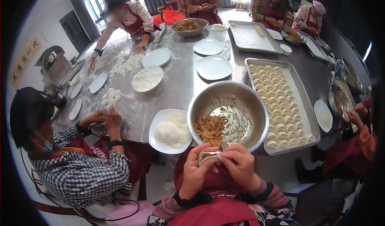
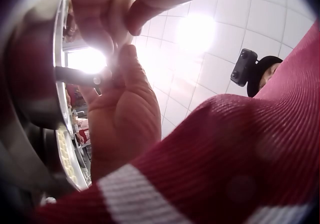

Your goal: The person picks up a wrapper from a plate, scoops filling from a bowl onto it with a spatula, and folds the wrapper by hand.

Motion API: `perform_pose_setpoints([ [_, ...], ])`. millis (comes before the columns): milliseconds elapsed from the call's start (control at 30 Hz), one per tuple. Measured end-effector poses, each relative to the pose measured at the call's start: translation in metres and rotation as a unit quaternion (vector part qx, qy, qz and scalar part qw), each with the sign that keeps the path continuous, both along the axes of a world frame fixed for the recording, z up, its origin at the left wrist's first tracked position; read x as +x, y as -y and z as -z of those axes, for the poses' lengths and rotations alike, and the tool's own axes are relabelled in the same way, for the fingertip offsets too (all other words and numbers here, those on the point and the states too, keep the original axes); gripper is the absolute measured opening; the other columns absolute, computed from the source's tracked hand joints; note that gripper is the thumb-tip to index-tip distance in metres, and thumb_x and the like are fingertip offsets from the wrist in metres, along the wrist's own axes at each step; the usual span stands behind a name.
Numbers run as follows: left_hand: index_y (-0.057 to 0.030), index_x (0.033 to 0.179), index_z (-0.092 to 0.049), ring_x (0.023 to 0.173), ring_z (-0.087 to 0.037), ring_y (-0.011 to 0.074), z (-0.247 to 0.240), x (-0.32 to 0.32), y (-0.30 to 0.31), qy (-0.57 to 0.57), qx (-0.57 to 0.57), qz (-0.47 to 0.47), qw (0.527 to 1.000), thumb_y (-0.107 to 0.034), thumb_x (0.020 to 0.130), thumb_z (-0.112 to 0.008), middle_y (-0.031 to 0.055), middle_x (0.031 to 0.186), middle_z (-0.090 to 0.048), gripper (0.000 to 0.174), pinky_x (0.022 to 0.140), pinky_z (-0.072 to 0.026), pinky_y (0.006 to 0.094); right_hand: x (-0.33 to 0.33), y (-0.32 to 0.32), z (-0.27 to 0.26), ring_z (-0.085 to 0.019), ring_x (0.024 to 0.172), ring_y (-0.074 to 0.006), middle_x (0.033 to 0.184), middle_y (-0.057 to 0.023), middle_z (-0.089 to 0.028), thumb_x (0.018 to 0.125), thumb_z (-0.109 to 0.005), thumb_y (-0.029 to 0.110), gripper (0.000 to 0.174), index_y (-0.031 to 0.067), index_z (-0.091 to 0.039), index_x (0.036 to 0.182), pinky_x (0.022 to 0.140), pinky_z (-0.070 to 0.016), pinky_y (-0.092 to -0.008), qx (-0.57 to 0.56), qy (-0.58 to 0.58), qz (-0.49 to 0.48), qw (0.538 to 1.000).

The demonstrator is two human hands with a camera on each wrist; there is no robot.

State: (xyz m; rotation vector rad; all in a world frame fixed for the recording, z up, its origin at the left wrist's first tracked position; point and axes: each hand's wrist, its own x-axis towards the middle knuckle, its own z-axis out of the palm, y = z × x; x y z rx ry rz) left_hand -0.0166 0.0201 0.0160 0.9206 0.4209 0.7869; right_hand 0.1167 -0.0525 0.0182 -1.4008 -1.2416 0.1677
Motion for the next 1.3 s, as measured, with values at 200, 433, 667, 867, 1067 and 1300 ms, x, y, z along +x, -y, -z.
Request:
perform_pose_setpoints([
  [200, 0.0024, 0.121, -0.051, 0.089, -0.06, 0.0122, 0.004, -0.004, 0.0, -0.046, 0.041, 0.031, 0.998, -0.003, 0.093, -0.052, 0.0119, 0.115, -0.06, 0.029, 0.068, -0.0509, 0.0229, -0.004, 0.001, -0.007, -0.059, 0.067, -0.0172, 0.081, -0.0093, -0.06, 0.073, -0.074, 0.001, 0.013, 0.0014, -0.066, 0.083, 0.057, -0.0472, -0.0279, -0.021, -0.051, -0.019, 0.998],
  [433, 0.001, 0.124, -0.049, 0.09, -0.061, 0.0124, 0.004, -0.005, 0.001, -0.038, 0.052, 0.08, 0.995, -0.003, 0.093, -0.052, 0.0105, 0.111, -0.061, 0.032, 0.068, -0.0503, 0.0227, 0.003, -0.001, -0.001, -0.052, 0.063, -0.0117, 0.086, -0.0072, -0.057, 0.072, -0.074, 0.001, 0.021, 0.0027, -0.065, 0.091, 0.058, -0.0437, -0.024, -0.008, -0.081, -0.039, 0.996],
  [667, 0.0013, 0.127, -0.045, 0.09, -0.062, 0.0171, 0.002, 0.002, 0.0, 0.013, -0.019, 0.034, 0.999, -0.001, 0.092, -0.051, 0.0174, 0.115, -0.059, 0.035, 0.068, -0.0519, 0.0245, 0.005, 0.002, 0.001, -0.058, 0.076, -0.0142, 0.087, -0.0081, -0.059, 0.071, -0.074, 0.001, 0.015, 0.0015, -0.067, 0.085, 0.063, -0.0462, -0.026, -0.031, -0.065, -0.022, 0.997],
  [867, 0.0012, 0.126, -0.05, 0.087, -0.062, 0.0135, 0.014, -0.002, -0.004, 0.002, -0.016, 0.028, 0.999, 0.0, 0.092, -0.051, 0.015, 0.116, -0.06, 0.034, 0.067, -0.0514, 0.0227, -0.002, 0.0, -0.004, -0.058, 0.07, -0.0176, 0.083, -0.0089, -0.059, 0.072, -0.074, 0.002, 0.013, 0.0018, -0.066, 0.082, 0.059, -0.0468, -0.0274, -0.011, -0.063, -0.012, 0.998],
  [1067, 0.0008, 0.119, -0.055, 0.085, -0.061, 0.0102, 0.006, -0.005, -0.002, -0.078, 0.068, 0.031, 0.994, 0.0, 0.09, -0.056, 0.0106, 0.11, -0.063, 0.03, 0.067, -0.0499, 0.0212, 0.0, -0.002, 0.003, -0.057, 0.067, -0.0164, 0.083, -0.0092, -0.058, 0.073, -0.073, 0.0, 0.012, 0.0012, -0.064, 0.081, 0.057, -0.0465, -0.0263, 0.021, 0.017, -0.009, 1.0],
  [1300, -0.002, 0.121, -0.051, 0.084, -0.061, 0.0093, 0.008, -0.006, -0.004, -0.061, 0.065, 0.035, 0.995, 0.003, 0.088, -0.058, 0.0087, 0.11, -0.062, 0.034, 0.065, -0.0486, 0.0202, -0.007, -0.009, -0.005, -0.058, 0.068, -0.0156, 0.085, -0.0092, -0.059, 0.073, -0.072, -0.002, 0.012, 0.0008, -0.065, 0.082, 0.057, -0.0465, -0.0258, -0.026, -0.138, -0.009, 0.99],
])
